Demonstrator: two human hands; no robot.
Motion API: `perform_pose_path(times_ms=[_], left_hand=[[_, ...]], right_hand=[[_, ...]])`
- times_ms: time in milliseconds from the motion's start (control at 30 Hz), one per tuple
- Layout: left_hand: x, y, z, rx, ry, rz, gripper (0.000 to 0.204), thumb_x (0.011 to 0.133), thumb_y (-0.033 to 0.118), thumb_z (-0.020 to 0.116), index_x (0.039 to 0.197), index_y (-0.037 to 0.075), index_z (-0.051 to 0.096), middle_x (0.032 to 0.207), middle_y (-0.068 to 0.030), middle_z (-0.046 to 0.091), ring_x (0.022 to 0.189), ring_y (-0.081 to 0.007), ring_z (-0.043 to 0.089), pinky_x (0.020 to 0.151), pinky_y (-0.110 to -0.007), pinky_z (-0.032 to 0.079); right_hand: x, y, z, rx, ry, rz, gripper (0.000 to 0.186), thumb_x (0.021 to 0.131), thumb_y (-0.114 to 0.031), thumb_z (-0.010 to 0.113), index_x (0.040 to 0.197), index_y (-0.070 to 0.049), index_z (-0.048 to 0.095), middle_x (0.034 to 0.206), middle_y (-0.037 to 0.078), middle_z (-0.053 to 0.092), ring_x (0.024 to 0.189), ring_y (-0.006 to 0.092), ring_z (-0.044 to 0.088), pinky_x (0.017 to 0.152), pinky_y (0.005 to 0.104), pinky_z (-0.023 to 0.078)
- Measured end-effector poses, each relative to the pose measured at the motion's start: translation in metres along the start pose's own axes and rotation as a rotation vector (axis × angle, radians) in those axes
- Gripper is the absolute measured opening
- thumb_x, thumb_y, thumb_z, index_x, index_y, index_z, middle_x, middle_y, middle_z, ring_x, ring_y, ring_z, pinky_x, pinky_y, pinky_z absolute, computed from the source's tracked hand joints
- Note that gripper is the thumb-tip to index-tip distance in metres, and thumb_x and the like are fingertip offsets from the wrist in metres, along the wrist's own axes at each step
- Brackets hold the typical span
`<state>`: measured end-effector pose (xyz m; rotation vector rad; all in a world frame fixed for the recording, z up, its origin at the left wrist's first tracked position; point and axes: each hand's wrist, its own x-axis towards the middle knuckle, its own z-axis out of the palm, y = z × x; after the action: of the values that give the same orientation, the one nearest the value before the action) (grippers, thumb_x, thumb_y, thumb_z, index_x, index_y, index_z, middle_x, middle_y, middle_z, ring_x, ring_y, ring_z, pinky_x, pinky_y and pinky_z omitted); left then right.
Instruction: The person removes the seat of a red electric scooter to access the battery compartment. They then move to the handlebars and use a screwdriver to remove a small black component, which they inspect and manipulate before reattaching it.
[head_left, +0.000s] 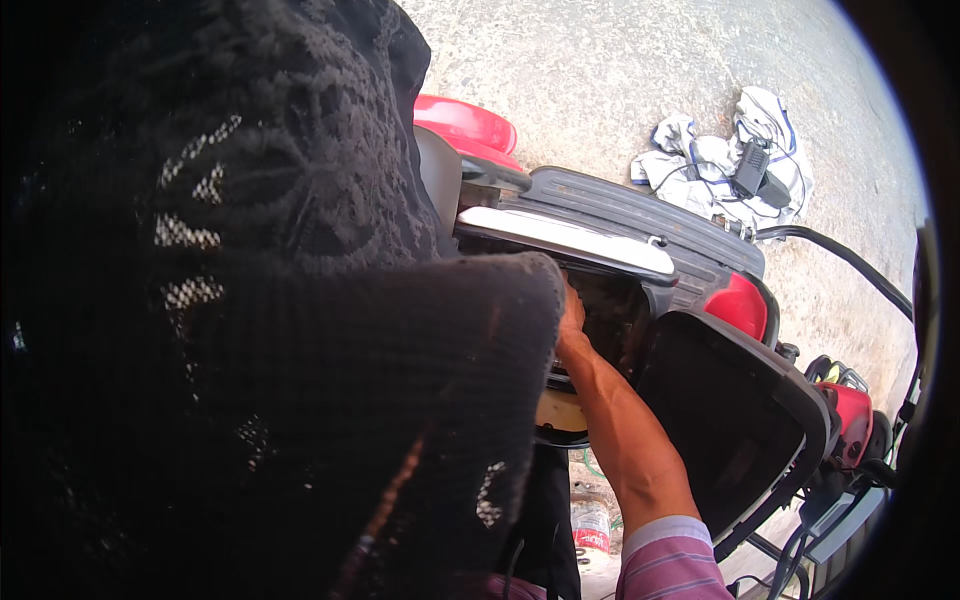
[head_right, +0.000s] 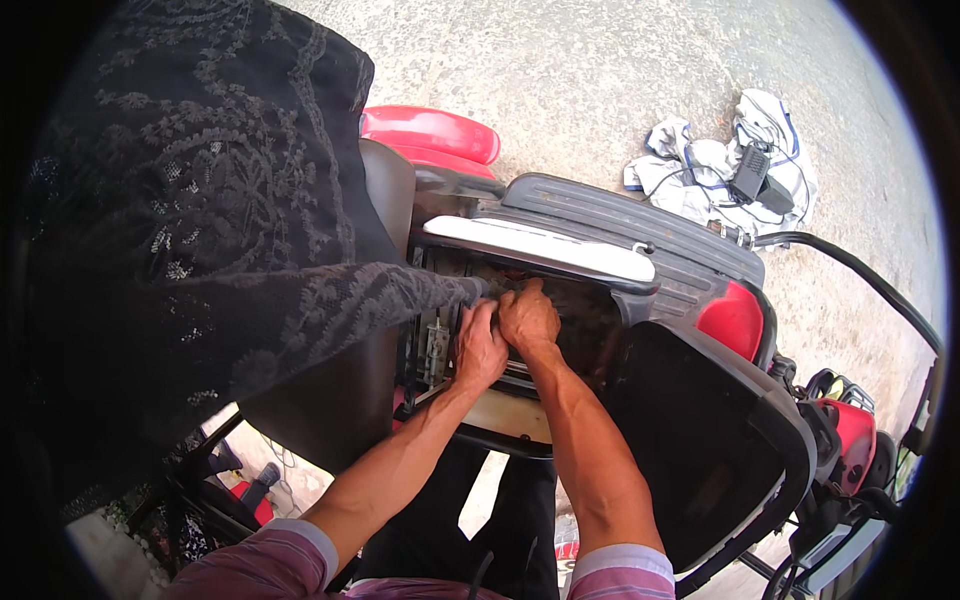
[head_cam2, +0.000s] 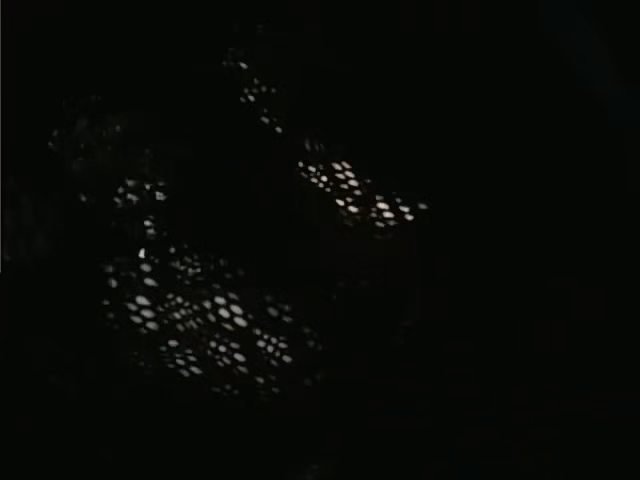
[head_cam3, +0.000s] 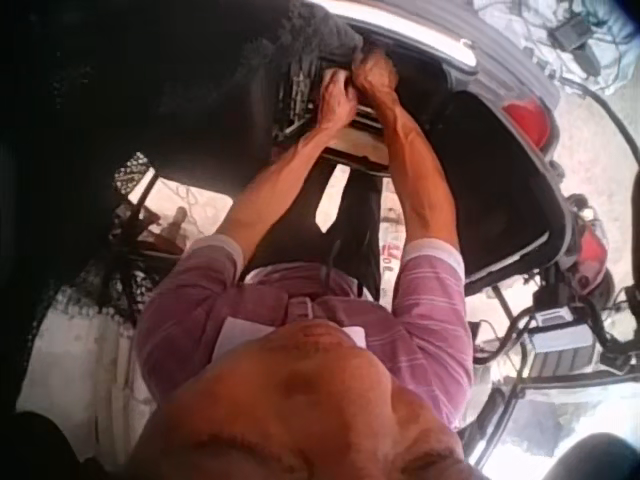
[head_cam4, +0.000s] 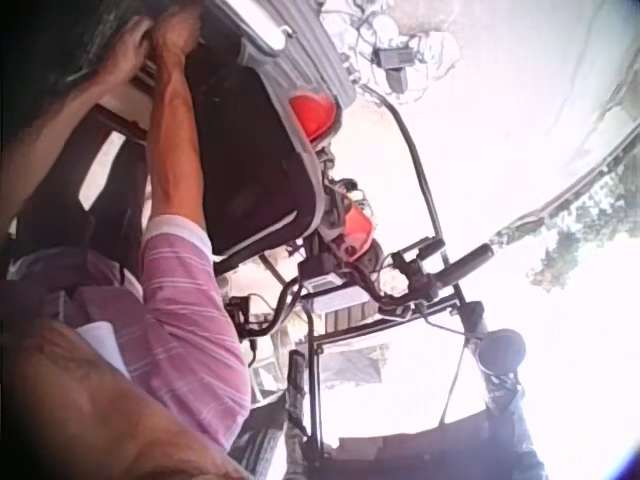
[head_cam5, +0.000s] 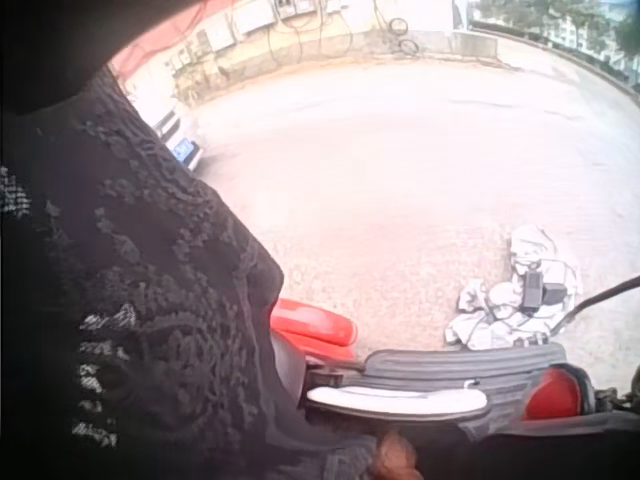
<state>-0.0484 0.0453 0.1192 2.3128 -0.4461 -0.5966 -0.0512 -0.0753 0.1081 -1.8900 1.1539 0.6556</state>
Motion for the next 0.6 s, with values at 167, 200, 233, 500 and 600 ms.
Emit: perform_pose_path(times_ms=[167, 200, 233, 500, 600], left_hand=[[0.057, -0.085, 0.067, 0.067, 0.056, 0.172, 0.048, 0.089, 0.016, 0.062, 0.135, 0.008, 0.05, 0.148, -0.0213, 0.04, 0.124, -0.0419, 0.051, 0.103, -0.045, 0.044], [0.056, -0.106, 0.079, 0.127, 0.07, 0.255, 0.05, 0.089, 0.018, 0.063, 0.136, 0.01, 0.049, 0.151, -0.0196, 0.037, 0.124, -0.0418, 0.051, 0.103, -0.045, 0.044], [0.053, -0.13, 0.092, 0.196, 0.088, 0.33, 0.051, 0.089, 0.021, 0.064, 0.137, 0.011, 0.049, 0.153, -0.0178, 0.034, 0.125, -0.0416, 0.051, 0.103, -0.045, 0.045], [0.023, -0.027, 0.045, 0.191, -0.269, -0.248, 0.05, 0.08, 0.037, 0.072, 0.121, 0.016, 0.052, 0.13, -0.0156, 0.057, 0.11, -0.0427, 0.059, 0.092, -0.053, 0.049], [0.03, 0.003, 0.021, 0.109, -0.384, -0.432, 0.059, 0.078, 0.042, 0.073, 0.125, 0.014, 0.05, 0.119, -0.0193, 0.065, 0.108, -0.0439, 0.061, 0.091, -0.054, 0.049]], right_hand=[[-0.002, -0.003, -0.006, -0.042, 0.014, -0.044, 0.051, 0.09, -0.036, 0.055, 0.122, 0.004, 0.05, 0.103, 0.032, 0.069, 0.102, 0.0468, 0.066, 0.091, 0.0535, 0.051], [-0.005, -0.008, -0.009, -0.092, -0.007, -0.054, 0.051, 0.09, -0.036, 0.055, 0.122, 0.004, 0.05, 0.104, 0.031, 0.069, 0.102, 0.0465, 0.066, 0.091, 0.053, 0.051], [-0.008, -0.014, -0.01, -0.141, -0.036, -0.072, 0.051, 0.09, -0.036, 0.055, 0.122, 0.004, 0.05, 0.105, 0.03, 0.069, 0.103, 0.0462, 0.066, 0.091, 0.0526, 0.051], [0.003, -0.016, -0.003, -0.293, -0.123, -0.092, 0.047, 0.091, -0.032, 0.052, 0.12, 0.005, 0.053, 0.108, 0.029, 0.069, 0.104, 0.0418, 0.067, 0.091, 0.0472, 0.052], [0.013, -0.009, 0.022, 0.184, 0.034, 0.187, 0.039, 0.092, -0.03, 0.051, 0.105, 0.006, 0.061, 0.1, 0.026, 0.071, 0.092, 0.0362, 0.07, 0.082, 0.0443, 0.054]])
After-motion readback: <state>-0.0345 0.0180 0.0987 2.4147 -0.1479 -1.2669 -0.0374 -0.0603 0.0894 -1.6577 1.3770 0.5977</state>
